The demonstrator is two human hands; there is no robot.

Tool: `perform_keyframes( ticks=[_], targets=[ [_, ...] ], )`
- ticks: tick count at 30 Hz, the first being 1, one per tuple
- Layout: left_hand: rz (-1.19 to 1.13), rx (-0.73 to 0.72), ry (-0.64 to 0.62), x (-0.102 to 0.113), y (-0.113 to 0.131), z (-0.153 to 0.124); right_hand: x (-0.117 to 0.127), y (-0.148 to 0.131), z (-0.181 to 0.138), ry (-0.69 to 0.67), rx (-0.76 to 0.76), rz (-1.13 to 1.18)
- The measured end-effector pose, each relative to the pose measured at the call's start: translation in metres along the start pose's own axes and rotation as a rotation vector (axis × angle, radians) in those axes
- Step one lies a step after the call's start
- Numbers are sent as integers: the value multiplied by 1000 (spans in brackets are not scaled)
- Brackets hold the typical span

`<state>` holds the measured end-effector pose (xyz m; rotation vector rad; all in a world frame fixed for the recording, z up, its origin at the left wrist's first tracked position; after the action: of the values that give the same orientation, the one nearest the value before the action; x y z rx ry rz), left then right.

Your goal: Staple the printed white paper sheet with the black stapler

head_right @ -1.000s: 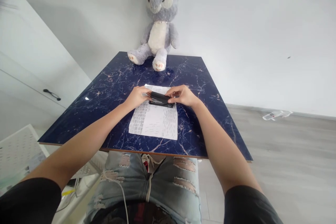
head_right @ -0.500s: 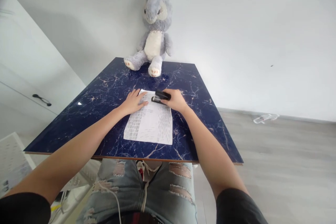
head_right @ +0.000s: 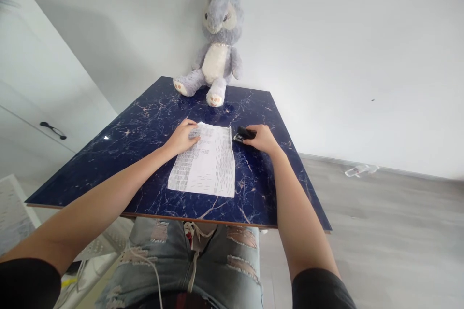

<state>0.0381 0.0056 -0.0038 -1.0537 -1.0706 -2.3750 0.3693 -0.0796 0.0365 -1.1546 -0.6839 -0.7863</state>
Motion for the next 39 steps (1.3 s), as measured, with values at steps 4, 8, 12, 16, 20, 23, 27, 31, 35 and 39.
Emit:
perform_keyframes(
  ticks=[4,8,12,16,20,23,27,31,35,39],
  targets=[
    [-28,14,133,7,1,2,4,-15,-3,-151,31,59],
    [-91,59,215,13,-1,3,7,-23,-5,-223,36,115],
    [-217,82,194,14,-3,3,9,-22,-6,-190,38,191],
    [-312,115,149,13,-5,4,14,-18,-8,-132,1,204],
    [-391,107,122,12,-5,4,16,-20,-9,-157,-17,129],
    [-455,93,128,13,-2,3,16,-23,-8,-177,-1,54],
    [-511,58,169,16,2,3,13,-18,-6,-120,-59,8],
    [-575,10,185,18,5,4,9,-11,-4,-45,-115,-49],
    [-611,23,113,13,3,4,6,-14,-3,-64,-95,-13],
    [-582,76,-13,7,1,3,7,-21,-4,-123,-44,63]
  ],
)
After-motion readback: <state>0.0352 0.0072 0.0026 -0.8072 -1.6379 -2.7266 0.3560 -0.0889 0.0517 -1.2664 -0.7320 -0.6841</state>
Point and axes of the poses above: each hand's wrist, its own z-axis towards the middle knuckle, its own x-axis out of the back of the hand, y = z × x, the point moved 2 cm from there along z, towards the middle knuckle, and after that the axes turned 1 degree about y, right-handed, at the moved point
